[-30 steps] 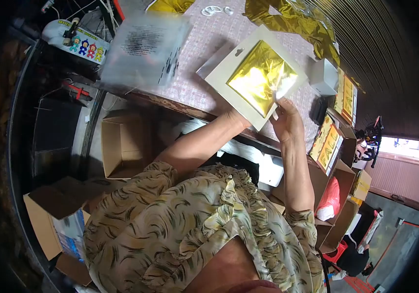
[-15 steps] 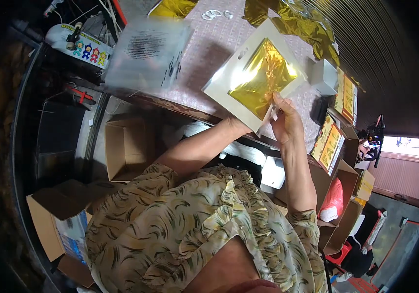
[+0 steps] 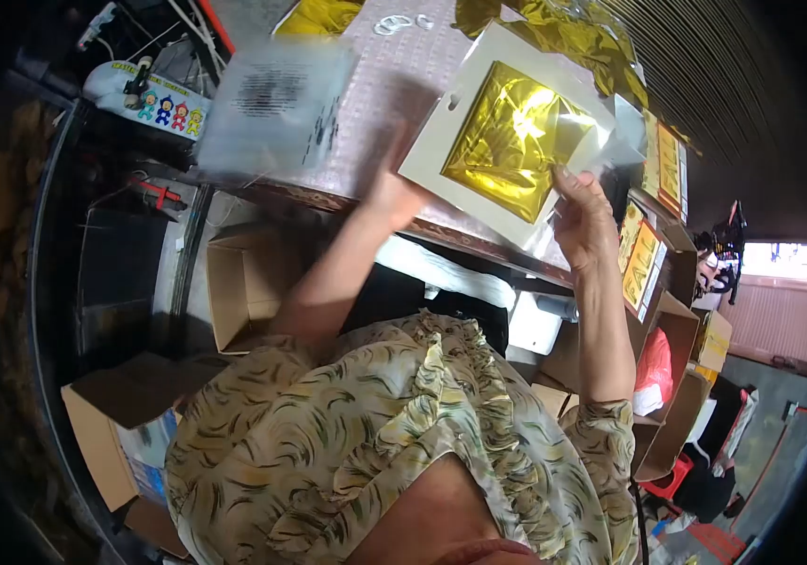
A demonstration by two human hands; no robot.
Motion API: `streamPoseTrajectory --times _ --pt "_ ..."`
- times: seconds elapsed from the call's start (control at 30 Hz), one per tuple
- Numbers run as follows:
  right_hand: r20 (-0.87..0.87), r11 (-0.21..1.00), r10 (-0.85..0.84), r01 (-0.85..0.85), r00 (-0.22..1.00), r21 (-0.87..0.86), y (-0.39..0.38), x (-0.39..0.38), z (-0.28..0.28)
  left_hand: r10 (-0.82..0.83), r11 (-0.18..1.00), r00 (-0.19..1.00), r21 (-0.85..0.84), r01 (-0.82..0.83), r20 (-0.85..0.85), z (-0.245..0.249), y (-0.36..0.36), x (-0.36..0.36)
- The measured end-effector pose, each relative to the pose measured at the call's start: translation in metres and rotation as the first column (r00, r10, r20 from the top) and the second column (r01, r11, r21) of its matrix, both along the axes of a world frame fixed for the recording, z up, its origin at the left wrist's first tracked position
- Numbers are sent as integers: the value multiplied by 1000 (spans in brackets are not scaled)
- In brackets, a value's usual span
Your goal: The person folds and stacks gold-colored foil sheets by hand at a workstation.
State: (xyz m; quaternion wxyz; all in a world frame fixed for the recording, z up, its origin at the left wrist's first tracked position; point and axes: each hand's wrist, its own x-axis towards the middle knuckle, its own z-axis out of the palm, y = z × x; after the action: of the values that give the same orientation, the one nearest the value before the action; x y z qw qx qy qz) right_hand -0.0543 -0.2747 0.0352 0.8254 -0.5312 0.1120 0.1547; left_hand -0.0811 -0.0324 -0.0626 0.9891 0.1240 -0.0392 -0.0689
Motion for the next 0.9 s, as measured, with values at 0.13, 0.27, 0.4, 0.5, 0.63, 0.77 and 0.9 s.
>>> streamPoseTrajectory --times 0.13,0.27,0.4,0.5,0.63,0.77,0.9 --pt "-6 999 -10 9 1000 -34 -6 3 -7 47 921 999 386 -46 7 17 28 -11" --pt "-39 994 -105 105 994 6 2 3 -9 23 684 997 726 -72 78 32 27 -23" --pt "23 998 -65 66 998 -17 -5 3 -20 -33 672 999 740 20 3 34 26 -29" --pt "112 999 13 -8 994 -47 -11 7 -25 -101 637 995 769 46 24 19 32 -34" --pt "96 995 61 -54 993 -82 -12 10 -12 -128 507 983 861 -46 128 33 44 -19" --pt "108 962 203 -178 973 -206 -18 31 -11 36 198 930 909 -366 366 79 57 12" --pt "92 778 482 -377 871 -503 -7 43 10 -210 -399 711 605 -689 671 118 44 57"
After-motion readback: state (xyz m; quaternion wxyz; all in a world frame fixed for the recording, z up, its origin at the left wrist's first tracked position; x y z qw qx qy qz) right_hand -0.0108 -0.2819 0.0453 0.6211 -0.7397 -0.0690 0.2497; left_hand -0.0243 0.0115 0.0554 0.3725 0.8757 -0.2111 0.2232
